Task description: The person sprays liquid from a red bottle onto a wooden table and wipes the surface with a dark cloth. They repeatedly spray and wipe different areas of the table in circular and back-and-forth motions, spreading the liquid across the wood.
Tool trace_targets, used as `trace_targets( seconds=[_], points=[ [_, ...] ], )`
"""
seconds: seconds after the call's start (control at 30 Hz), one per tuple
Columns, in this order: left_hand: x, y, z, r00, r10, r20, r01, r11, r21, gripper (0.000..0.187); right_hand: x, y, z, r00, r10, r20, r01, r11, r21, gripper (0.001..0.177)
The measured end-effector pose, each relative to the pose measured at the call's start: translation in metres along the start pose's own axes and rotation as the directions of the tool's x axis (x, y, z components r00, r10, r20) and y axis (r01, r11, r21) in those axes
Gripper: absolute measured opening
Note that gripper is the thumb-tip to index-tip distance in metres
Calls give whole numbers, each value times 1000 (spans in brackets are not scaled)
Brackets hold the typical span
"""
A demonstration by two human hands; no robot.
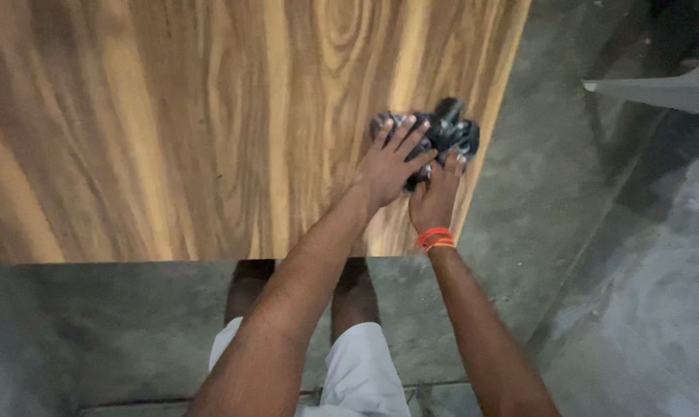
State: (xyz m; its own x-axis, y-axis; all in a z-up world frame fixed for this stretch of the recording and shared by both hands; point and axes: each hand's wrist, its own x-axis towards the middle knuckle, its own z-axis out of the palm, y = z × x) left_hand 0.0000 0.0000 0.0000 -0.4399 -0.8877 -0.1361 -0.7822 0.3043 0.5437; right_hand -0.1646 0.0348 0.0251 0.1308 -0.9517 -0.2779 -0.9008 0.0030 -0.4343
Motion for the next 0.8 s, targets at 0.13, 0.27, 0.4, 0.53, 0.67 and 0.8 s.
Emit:
trace_targets(
  seconds=[0.13, 0.27, 0.4, 0.53, 0.67, 0.8],
  points=[
    [-48, -29, -21, 999, 32, -32, -35, 994, -100, 62, -21, -50, 22, 999, 28, -30, -27, 999, 27, 52],
    [-98, -72, -42, 999, 50, -23, -51, 998, -46, 61, -31, -97, 51, 998, -26, -59, 31, 997, 71, 51],
    [-134, -111, -64, 988, 43, -150, -36, 998, 49, 62, -31, -143, 81, 997, -65, -51, 69, 994, 81, 54],
    [-171, -145, -92, 998, -47, 51, 44, 997, 71, 81, -24, -186, 105, 996, -87, -34, 87, 996, 23, 51],
    [-198, -172, -111, 989, -127, -72, 128, 992, 13, 75, -14, -227, 120, 986, -164, -6, 165, 986, 9, 51],
    [-213, -183, -122, 964, -266, -17, 265, 963, -53, 83, 4, -252, 121, 961, -264, 85, 264, 964, 9, 50]
  ],
)
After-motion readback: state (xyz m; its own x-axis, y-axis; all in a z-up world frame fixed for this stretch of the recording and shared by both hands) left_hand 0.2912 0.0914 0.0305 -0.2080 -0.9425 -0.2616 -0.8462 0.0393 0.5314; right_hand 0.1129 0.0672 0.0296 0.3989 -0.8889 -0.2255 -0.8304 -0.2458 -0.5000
